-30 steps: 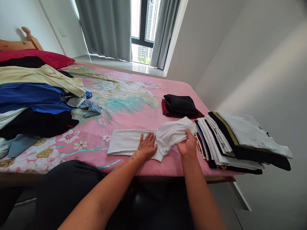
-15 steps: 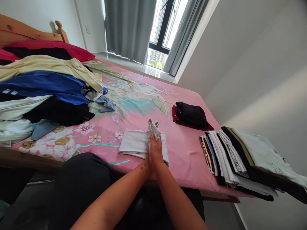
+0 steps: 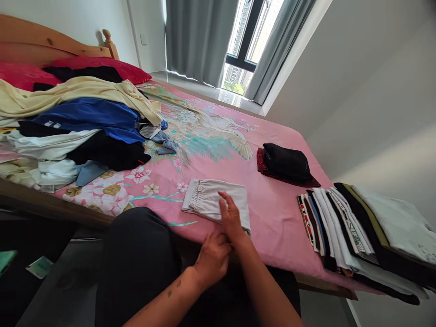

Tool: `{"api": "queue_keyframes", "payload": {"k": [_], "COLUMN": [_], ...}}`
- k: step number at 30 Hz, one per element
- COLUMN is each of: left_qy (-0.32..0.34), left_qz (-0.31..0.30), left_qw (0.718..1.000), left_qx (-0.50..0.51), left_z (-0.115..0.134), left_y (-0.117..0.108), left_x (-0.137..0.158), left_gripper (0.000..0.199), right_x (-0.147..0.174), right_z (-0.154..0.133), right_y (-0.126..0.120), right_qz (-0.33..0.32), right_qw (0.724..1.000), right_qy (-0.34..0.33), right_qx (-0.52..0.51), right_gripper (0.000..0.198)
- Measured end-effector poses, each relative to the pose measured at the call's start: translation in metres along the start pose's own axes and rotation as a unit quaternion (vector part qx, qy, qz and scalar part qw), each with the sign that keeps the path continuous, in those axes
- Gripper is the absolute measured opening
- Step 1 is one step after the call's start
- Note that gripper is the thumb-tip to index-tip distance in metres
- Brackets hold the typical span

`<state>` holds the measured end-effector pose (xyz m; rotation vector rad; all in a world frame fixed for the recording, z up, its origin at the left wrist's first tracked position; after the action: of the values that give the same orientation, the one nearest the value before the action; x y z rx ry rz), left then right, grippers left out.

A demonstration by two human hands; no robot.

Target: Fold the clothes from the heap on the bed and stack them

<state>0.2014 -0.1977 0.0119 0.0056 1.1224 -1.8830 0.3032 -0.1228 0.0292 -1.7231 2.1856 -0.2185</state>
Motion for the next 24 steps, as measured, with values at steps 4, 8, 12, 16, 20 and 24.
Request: {"api": "queue_keyframes", "payload": {"k": [4, 8, 12, 16, 20, 24], "left_qy": [-0.028, 0.022, -0.045, -0.122, -0.107, -0.206], "left_qz": [0.08, 0.007, -0.127, -0.18, -0.166, -0.063], "left_qw": [0.996, 0.996, 0.973, 0.954, 0.96, 0.954], "left_qx": [-0.005, -0.08, -0.189, -0.208, -0.201, -0.208], "left_z": [-0.011, -0.037, -0.091, -0.131, -0.134, -0.137], "left_y": [-0.032, -0.039, -0.037, -0.039, -0.041, -0.053], "left_x": [-0.038, -0.089, -0.11, -0.105, -0.101, -0.102], "left_gripper": [0.029, 0.04, 0.047, 0.062, 0.06, 0.071], "right_x": [-0.003, 0.003, 0.015, 0.025, 0.028, 0.023], "right_z": [0.009, 0.029, 0.051, 0.065, 0.074, 0.083], "right_y": [-0.043, -0.052, -0.048, -0.053, -0.064, -0.082], "right_qz": [0.067, 0.009, -0.048, -0.016, 0.056, 0.079], "right_qw": [0.997, 0.974, 0.928, 0.927, 0.96, 0.988], "right_qy": [-0.017, -0.04, 0.03, 0.025, 0.04, 0.079], "right_qx": [0.039, 0.223, 0.367, 0.373, 0.271, 0.111], "right_gripper": [0.035, 0.04, 0.053, 0.058, 0.065, 0.058]}}
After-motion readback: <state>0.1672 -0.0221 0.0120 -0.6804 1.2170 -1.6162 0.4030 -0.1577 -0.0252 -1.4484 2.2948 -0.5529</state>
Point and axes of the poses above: each hand's wrist, its own x-axis away from the middle knuckle, its own y-axis out of the palm, z = x × y, the point moved 1 cm from there along -x, towards the middle knuckle, and after that the axes turned 5 degrees about y, right-handed, at the moved point
